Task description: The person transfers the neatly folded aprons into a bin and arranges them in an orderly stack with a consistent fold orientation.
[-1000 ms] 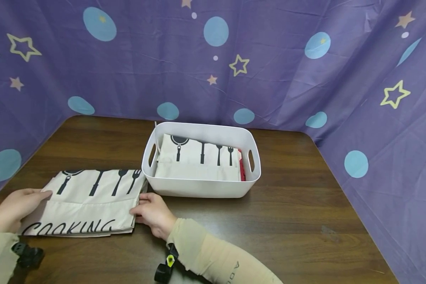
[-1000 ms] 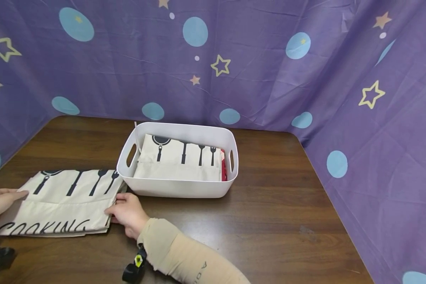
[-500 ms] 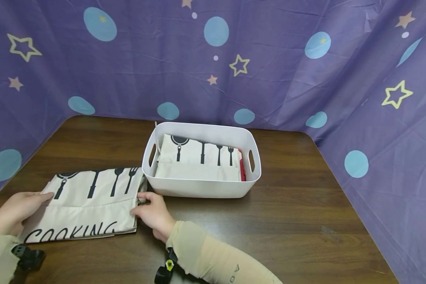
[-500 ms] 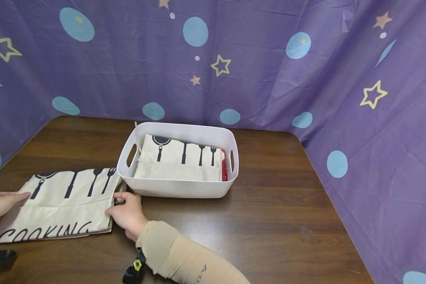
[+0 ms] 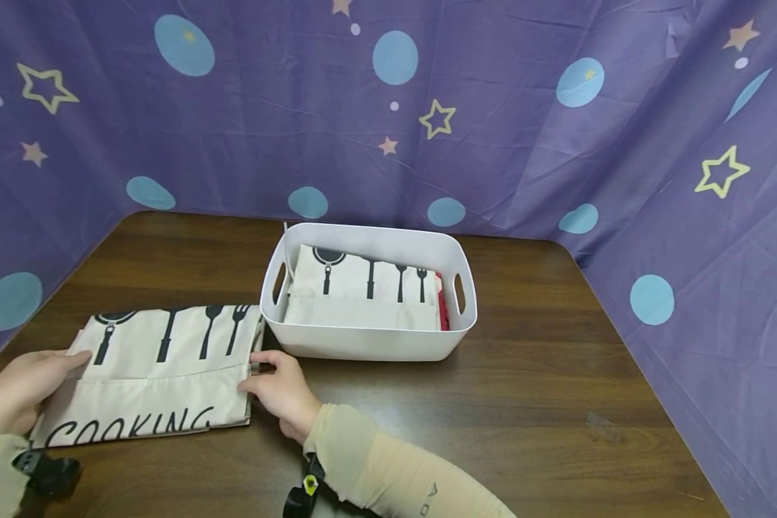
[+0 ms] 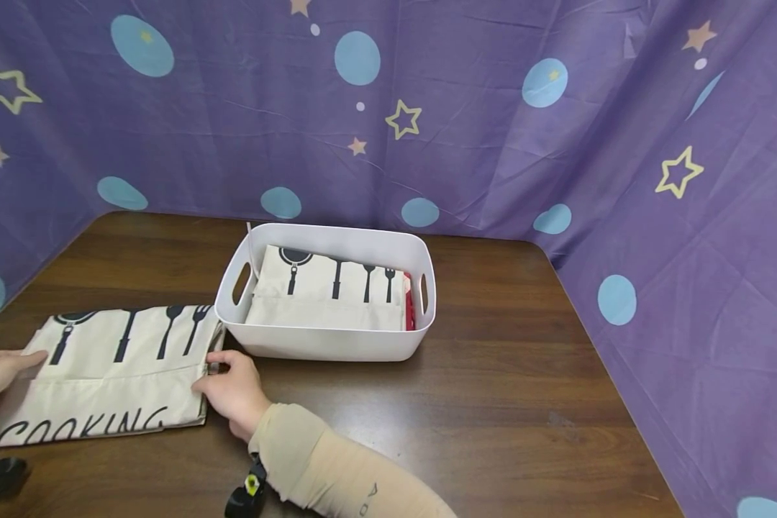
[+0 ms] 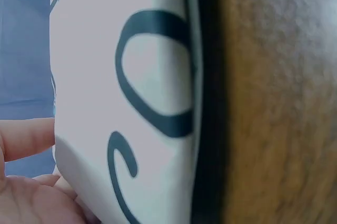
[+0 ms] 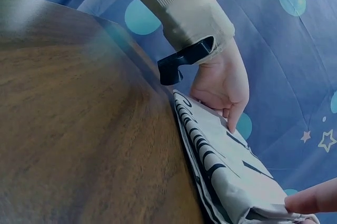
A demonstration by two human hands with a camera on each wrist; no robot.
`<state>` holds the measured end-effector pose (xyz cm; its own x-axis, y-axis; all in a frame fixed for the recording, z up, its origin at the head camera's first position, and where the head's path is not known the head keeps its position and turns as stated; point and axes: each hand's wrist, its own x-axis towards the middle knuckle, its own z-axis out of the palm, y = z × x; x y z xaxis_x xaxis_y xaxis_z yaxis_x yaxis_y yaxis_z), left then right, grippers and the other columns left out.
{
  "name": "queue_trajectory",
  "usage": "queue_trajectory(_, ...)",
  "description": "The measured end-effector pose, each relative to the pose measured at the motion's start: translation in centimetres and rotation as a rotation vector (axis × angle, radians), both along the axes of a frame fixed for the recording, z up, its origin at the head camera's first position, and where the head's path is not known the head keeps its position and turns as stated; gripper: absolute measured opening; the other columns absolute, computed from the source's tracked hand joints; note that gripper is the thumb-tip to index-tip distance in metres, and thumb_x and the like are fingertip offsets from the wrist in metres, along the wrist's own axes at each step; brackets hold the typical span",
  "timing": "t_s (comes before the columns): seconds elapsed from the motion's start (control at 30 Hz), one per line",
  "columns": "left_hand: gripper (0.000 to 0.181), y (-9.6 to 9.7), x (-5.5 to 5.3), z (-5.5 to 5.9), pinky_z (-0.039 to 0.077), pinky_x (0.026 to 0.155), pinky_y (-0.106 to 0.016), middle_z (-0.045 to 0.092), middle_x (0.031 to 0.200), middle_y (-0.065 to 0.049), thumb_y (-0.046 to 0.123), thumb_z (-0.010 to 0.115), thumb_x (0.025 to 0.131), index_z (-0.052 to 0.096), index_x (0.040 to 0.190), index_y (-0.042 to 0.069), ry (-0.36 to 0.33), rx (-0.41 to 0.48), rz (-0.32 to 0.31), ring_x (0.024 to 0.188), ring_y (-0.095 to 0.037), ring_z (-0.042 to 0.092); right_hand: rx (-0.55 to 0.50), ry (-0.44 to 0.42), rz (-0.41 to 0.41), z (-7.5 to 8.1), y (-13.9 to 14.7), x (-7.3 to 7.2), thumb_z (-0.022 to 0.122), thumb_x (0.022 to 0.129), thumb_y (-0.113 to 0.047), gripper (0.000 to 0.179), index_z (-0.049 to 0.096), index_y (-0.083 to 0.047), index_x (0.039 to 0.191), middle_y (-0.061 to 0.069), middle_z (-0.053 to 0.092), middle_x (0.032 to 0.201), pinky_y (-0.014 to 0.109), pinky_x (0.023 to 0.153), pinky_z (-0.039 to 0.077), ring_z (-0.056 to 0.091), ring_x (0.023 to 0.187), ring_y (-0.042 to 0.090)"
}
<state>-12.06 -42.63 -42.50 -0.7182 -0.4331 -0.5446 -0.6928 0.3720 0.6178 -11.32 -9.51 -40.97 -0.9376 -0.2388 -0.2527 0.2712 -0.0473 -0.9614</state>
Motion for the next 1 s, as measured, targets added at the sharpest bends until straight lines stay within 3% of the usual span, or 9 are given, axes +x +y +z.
queue_trajectory(0.27, 0.075, 0.3, 0.4, 0.5, 0.011, 0.118, -0.066, -0.017, 0.158, -0.03, 0.037, 0.03, 0.106, -0.002, 0.149, -0.016, 0.018, 0.013, 0.021, 0.147, -0.051, -0.008, -0.091, -0.001, -0.015, -0.2, -0.2, -0.2, 0.065, 0.073, 0.015, 0.038, 0.066, 0.004, 0.109, 0.004, 0.064, 0.093, 0.019, 0.075, 0.049, 0.056, 0.083, 0.01)
queue_trajectory(0.57, 0.074, 0.3, 0.5, 0.9, 0.011, 0.12, -0.063, -0.014, 0.16, -0.027, 0.035, 0.034, 0.105, 0.001, 0.151, -0.012, 0.063, -0.027, 0.093, 0.149, -0.046, -0.007, -0.213, -0.055, 0.002, 0.5, -0.1, -0.2, 0.064, 0.075, 0.019, 0.041, 0.064, -0.002, 0.11, 0.004, 0.067, 0.089, 0.023, 0.065, 0.054, 0.059, 0.07, 0.011)
queue_trajectory(0.77, 0.069, 0.9, 0.6, 1.4, 0.015, 0.12, -0.06, -0.007, 0.163, -0.025, 0.034, 0.033, 0.106, 0.007, 0.153, -0.009, 0.064, -0.061, 0.162, 0.151, -0.044, 0.0, -0.224, -0.067, 0.003, 1.1, -0.1, -0.2, 0.064, 0.075, 0.02, 0.049, 0.062, -0.005, 0.117, 0.005, 0.069, 0.089, 0.026, 0.064, 0.057, 0.06, 0.068, 0.012)
queue_trajectory(1.0, 0.066, 0.8, 0.9, 2.0, 0.012, 0.121, -0.06, -0.009, 0.163, -0.022, 0.032, 0.032, 0.106, 0.007, 0.155, -0.005, 0.111, -0.053, 0.15, 0.151, -0.043, -0.003, -0.236, -0.055, 0.026, 1.7, 0.0, -0.2, 0.064, 0.076, 0.019, 0.052, 0.061, -0.006, 0.122, 0.007, 0.07, 0.092, 0.029, 0.064, 0.059, 0.062, 0.067, 0.013)
